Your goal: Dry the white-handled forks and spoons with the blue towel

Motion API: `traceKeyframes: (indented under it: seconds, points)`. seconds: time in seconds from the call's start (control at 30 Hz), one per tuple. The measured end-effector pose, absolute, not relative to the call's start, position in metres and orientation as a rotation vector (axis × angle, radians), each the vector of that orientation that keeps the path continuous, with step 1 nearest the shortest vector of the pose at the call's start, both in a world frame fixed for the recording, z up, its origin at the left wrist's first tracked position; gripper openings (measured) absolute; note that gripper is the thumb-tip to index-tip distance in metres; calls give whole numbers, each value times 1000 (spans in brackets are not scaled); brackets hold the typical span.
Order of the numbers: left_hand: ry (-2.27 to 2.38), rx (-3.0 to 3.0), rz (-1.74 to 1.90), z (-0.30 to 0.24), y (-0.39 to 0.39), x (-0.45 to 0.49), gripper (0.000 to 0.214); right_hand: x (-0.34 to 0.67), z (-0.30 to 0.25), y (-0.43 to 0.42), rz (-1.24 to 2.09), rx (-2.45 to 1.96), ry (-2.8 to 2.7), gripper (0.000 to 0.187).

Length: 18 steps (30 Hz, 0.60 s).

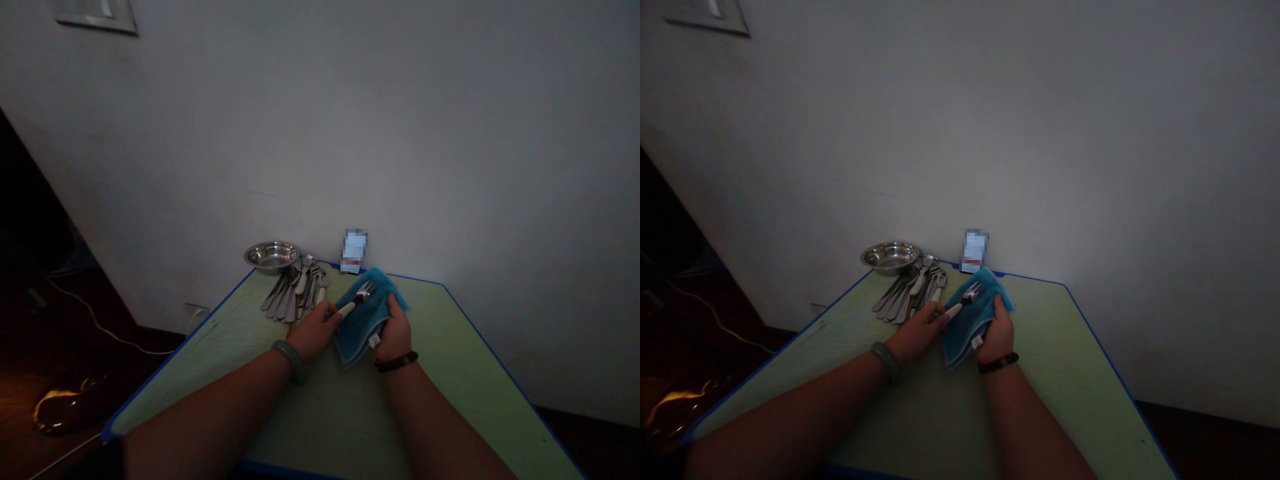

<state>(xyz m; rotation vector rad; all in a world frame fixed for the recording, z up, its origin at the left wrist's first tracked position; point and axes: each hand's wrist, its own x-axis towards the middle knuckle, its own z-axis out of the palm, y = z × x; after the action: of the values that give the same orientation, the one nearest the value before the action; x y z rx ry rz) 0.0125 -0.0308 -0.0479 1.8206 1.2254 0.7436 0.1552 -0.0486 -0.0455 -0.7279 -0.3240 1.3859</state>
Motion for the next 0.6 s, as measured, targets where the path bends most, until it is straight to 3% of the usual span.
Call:
traceKeyframes:
  seconds: [0.6]
  points:
    - [1234,1894,770,-60,-26,11,31,158,-38,-50,1245,-739,-217,28]
